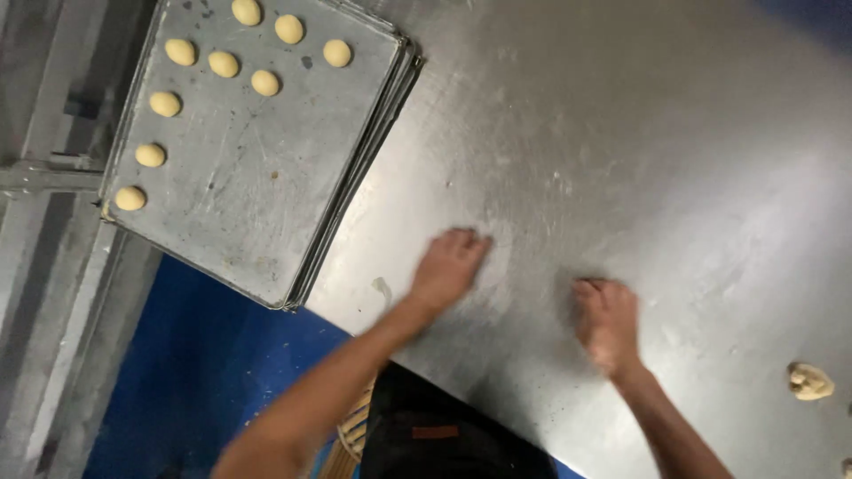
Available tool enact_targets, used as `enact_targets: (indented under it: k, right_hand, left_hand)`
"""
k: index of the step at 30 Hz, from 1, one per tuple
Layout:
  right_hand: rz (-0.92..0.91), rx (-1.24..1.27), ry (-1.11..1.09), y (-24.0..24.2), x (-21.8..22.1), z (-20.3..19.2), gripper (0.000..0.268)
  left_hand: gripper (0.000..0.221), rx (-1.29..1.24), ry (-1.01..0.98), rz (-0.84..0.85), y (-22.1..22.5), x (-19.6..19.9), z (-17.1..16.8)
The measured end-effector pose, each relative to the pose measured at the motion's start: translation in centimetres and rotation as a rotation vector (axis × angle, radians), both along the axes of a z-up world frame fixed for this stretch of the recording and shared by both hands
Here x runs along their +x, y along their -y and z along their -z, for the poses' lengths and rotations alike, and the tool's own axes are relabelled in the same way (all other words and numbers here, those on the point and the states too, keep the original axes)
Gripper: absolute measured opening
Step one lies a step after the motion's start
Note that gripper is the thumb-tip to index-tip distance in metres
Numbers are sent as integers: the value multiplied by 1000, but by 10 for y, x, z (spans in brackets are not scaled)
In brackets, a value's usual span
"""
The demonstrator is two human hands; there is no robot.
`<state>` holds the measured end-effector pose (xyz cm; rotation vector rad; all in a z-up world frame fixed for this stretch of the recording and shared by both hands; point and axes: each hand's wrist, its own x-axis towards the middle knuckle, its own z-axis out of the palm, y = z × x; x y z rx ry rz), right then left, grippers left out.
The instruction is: Rolling dough into balls and placing them on baking trays in a bakery.
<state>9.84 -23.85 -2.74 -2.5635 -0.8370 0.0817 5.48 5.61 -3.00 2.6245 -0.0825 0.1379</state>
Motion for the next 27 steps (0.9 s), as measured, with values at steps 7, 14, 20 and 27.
enact_targets:
  k: [7,14,20,27]
  right_hand:
    - [60,109,255,-58,36,15,16]
    - [51,-264,-223,3,6,3,22]
    - [172,155,105,-94,19,-16,24]
    - [-124,-185,-93,4,20,30,13]
  left_hand:
    - [47,79,-184,-182,4,78,-7]
    - [47,98,-229,60,-46,5,4]
    - [46,75,-113,-174,12,81,-4]
    - [41,-9,-136,49,-58,34,-3]
